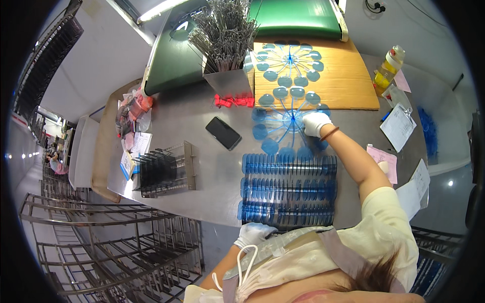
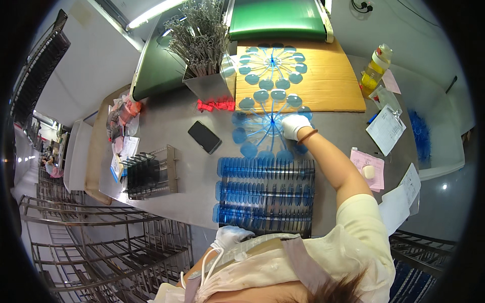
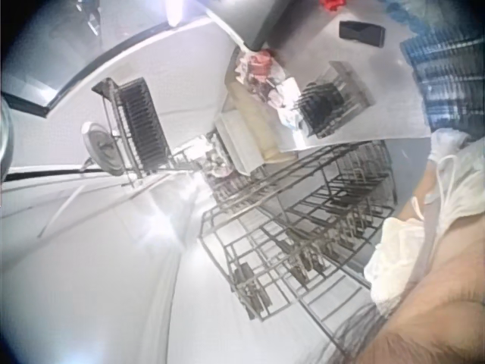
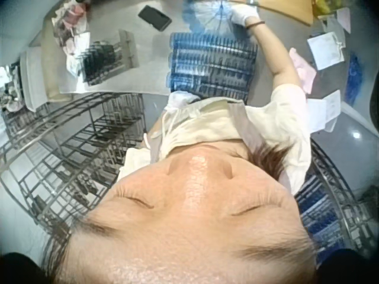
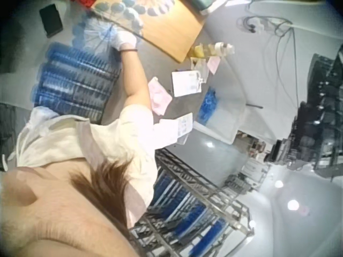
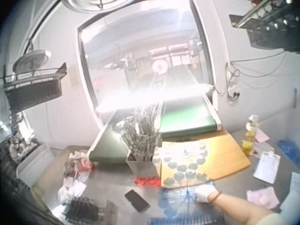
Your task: The person assembles small decorative items by placing black frames into metal racks and arranging blue plastic components on a workbench. They handle the items one at a time, moving them between the table and nearby racks.
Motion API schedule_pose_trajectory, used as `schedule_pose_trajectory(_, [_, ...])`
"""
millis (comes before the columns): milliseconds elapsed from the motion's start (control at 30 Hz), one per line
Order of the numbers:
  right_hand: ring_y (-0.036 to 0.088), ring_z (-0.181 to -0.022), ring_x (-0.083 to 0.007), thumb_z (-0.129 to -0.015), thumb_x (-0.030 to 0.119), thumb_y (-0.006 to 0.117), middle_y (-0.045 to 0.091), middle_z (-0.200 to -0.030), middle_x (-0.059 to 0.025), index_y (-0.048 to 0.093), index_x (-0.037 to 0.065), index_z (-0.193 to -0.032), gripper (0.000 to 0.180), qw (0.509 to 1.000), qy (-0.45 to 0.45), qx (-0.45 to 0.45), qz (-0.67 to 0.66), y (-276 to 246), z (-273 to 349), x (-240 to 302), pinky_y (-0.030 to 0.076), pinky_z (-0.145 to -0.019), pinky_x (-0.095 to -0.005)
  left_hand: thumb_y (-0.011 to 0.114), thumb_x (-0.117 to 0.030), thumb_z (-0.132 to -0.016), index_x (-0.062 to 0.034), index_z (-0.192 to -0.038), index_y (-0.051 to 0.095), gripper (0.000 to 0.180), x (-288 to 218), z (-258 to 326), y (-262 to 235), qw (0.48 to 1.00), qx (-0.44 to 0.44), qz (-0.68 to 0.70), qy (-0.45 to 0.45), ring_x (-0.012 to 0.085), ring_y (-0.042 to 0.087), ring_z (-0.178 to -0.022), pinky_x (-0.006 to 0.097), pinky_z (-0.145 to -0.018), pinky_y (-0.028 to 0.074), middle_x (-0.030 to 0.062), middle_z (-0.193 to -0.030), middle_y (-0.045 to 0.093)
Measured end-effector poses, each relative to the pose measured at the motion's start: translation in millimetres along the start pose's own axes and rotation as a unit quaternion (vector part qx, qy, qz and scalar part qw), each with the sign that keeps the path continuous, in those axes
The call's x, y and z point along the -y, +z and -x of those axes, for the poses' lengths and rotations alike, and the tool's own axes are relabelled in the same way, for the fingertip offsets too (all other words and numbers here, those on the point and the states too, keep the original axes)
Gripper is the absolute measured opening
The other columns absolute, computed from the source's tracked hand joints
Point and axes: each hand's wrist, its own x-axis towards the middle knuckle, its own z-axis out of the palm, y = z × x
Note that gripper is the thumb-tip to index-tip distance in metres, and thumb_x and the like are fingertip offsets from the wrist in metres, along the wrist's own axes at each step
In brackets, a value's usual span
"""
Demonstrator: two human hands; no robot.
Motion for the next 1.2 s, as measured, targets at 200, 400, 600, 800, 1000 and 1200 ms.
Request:
schedule_pose_trajectory(200, [0.073,-0.093,-0.0348,-0.085,0.026,0.065,0.076,-0.097,-0.0143,0.076,0.015,-0.099,0.021,0.985,-0.027,-0.170,0.016,-101.0,41.0,-69.8,0.058,-0.085,-0.0449,0.065,-0.036,-0.091,-0.0254,-0.118,0.075,0.031,21.6,-4.4,8.0,0.993,0.100,0.051,-0.039,0.0272,0.075,-0.084,0.040,-0.070,0.059,0.0059,-0.099,0.077])
schedule_pose_trajectory(400, [0.071,-0.098,-0.0344,-0.091,0.038,0.066,0.075,-0.105,-0.0117,0.077,0.019,-0.107,0.028,0.970,0.097,-0.222,-0.029,-119.1,-21.8,-130.9,0.057,-0.087,-0.0456,0.071,-0.017,-0.083,-0.0132,-0.123,0.072,0.041,34.1,-43.9,-6.3,0.972,-0.120,-0.087,0.183,0.0175,0.067,-0.057,0.031,-0.050,0.052,0.0005,-0.082,0.075])
schedule_pose_trajectory(600, [0.067,-0.115,-0.0373,-0.100,0.033,0.048,0.071,-0.125,-0.0128,0.070,0.017,-0.122,0.035,0.925,0.234,-0.252,-0.163,-72.9,-170.9,-89.4,0.053,-0.098,-0.0485,0.086,-0.030,-0.073,-0.0177,-0.105,0.075,0.035,29.1,-108.7,-33.4,0.965,-0.215,-0.019,0.149,0.0204,0.065,-0.055,0.033,-0.052,0.053,0.0003,-0.074,0.073])
schedule_pose_trajectory(800, [0.067,-0.118,-0.0394,-0.103,0.024,0.042,0.068,-0.131,-0.0199,0.068,0.008,-0.124,0.037,0.905,0.285,-0.216,-0.229,-45.5,-238.9,-43.1,0.053,-0.099,-0.0490,0.080,-0.028,-0.078,-0.0148,-0.104,0.077,0.029,28.6,-131.9,-40.9,0.978,-0.173,-0.035,0.107,0.0201,0.068,-0.062,0.032,-0.061,0.056,0.0002,-0.078,0.074])
schedule_pose_trajectory(1000, [0.071,-0.111,-0.0397,-0.097,0.020,0.054,0.073,-0.119,-0.0208,0.077,0.005,-0.111,0.031,0.937,0.239,-0.201,-0.156,-76.4,-207.2,-66.4,0.057,-0.092,-0.0471,0.080,-0.028,-0.078,-0.0154,-0.106,0.075,0.031,25.6,-142.3,-36.6,0.967,-0.215,-0.045,0.124,0.0192,0.066,-0.061,0.033,-0.061,0.055,-0.0007,-0.079,0.074])
schedule_pose_trajectory(1200, [0.069,-0.100,-0.0422,-0.090,0.024,0.058,0.072,-0.106,-0.0234,0.071,0.008,-0.107,0.027,0.939,0.160,-0.293,-0.087,-140.5,-17.0,-85.4,0.055,-0.087,-0.0523,0.077,-0.030,-0.084,-0.0148,-0.110,0.076,0.030,10.8,-161.9,-41.5,0.988,-0.127,-0.032,0.082,0.0268,0.074,-0.081,0.039,-0.070,0.058,0.0082,-0.092,0.076])
